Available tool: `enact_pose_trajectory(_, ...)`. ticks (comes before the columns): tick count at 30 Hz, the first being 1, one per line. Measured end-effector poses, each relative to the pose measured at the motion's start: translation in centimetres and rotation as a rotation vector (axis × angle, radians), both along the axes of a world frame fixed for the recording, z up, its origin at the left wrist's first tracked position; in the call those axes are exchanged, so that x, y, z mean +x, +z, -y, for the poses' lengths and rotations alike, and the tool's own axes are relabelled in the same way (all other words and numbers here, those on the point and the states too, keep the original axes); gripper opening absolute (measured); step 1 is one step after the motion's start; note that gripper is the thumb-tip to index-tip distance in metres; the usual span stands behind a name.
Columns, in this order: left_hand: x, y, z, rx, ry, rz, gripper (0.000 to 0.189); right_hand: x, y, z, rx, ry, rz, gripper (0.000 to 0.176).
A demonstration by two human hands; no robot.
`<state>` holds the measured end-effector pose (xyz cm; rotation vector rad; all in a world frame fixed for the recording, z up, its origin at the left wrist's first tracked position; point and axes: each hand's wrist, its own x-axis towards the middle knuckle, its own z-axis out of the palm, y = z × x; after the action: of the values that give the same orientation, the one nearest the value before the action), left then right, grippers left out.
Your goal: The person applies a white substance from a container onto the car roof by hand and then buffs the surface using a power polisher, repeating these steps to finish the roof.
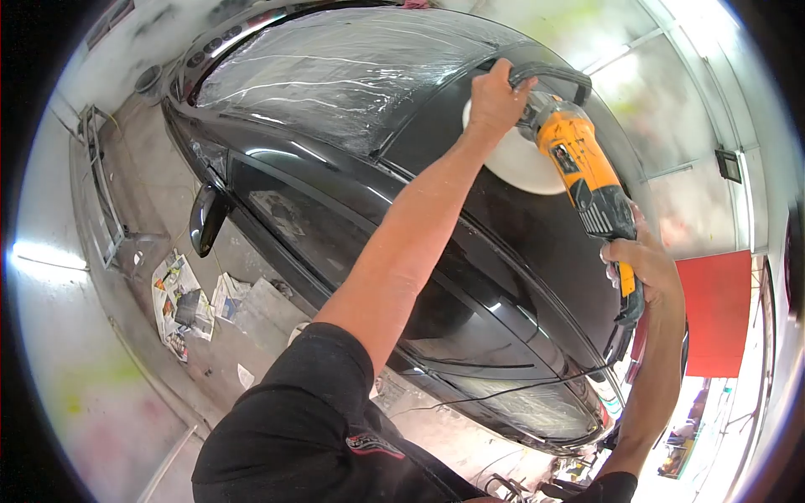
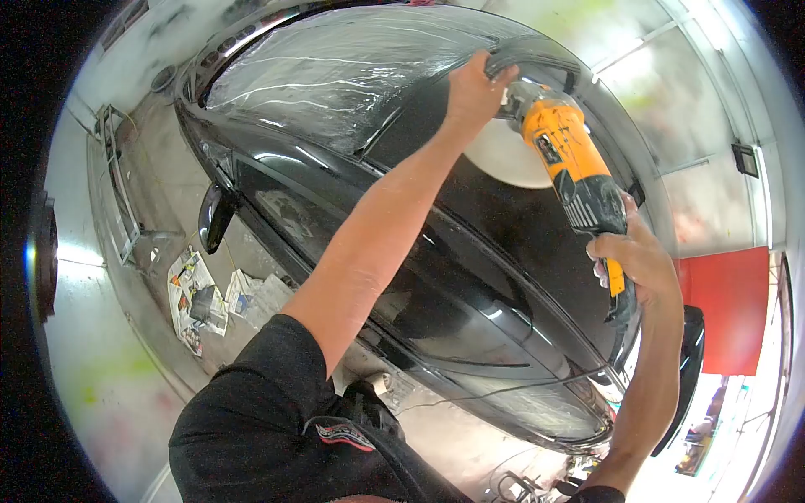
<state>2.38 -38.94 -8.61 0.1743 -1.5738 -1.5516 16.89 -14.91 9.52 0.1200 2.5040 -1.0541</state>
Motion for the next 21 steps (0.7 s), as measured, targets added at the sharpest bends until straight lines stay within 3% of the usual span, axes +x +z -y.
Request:
enact_pose_trajectory(7,1.9,-1.4,6.0,-0.038,0.142,0.038,0.039,-1.2,-0.9,5.1,0.019,0.099,0.034,0.1)
enact_pose_trajectory(11,3.9,-1.6,6.4,-0.037,0.114,0.058,0.04,0.0,-0.7,4.9,-0.015,0.119,0.038,0.1)
enact_pose_trajectory(14,5.5,-1.7,4.5,-0.103,0.145,0.016,0.037,1.0,-0.9,3.0,0.036,0.103,0.04,0.101)
enact_pose_trajectory(21,10.5,1.3,-5.9,0.014,-0.054,0.009,0.031,6.4,0.9,-7.1,0.034,0.018,0.053,0.102)
